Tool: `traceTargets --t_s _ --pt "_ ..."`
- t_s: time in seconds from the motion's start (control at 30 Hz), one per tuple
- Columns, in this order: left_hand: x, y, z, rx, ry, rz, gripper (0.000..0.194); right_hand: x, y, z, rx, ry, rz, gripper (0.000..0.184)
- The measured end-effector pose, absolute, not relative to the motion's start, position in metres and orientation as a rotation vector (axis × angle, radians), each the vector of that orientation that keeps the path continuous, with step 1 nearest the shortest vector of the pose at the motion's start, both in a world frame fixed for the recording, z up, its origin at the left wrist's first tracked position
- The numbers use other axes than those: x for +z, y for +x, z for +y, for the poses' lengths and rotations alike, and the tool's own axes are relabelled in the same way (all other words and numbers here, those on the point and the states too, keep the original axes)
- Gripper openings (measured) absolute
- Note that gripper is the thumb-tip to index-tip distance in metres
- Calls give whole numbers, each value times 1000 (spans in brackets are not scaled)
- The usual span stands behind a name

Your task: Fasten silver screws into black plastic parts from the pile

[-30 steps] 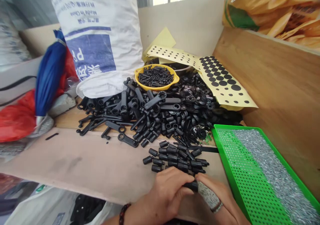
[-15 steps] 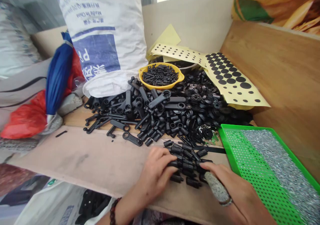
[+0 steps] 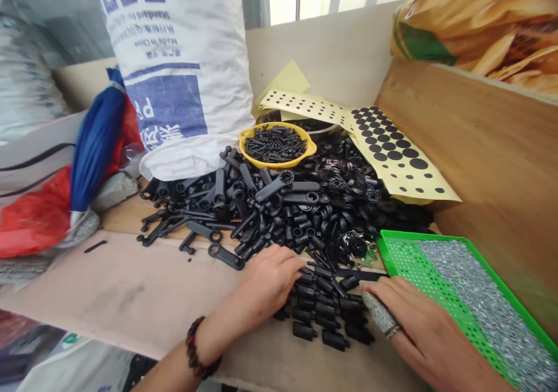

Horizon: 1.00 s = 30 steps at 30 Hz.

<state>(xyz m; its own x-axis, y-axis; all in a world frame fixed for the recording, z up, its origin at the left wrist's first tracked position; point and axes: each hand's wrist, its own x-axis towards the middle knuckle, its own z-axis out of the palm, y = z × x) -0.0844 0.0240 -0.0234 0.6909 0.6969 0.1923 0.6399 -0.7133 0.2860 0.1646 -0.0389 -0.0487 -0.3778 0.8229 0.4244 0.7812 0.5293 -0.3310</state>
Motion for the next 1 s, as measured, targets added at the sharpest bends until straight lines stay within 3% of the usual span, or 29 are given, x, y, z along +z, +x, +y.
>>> traceTargets --t_s 0.13,0.3,0.6,0.83,1.0 --pt "-15 -53 56 -53 2964 822 14 -41 166 -33 2 -1271 -2222 35" --pt "-16 -28 75 -245 3046 645 16 -43 170 -36 24 -1322 -2180 35" --pt "-7 -28 80 -255 3033 706 9 -38 165 -29 86 -1300 -2130 37" --pt "4 -30 39 1 2936 609 11 -36 156 -32 -48 -1182 -2222 29" --pt "5 -36 37 18 2806 564 7 -45 159 -36 66 -1208 -2331 20"
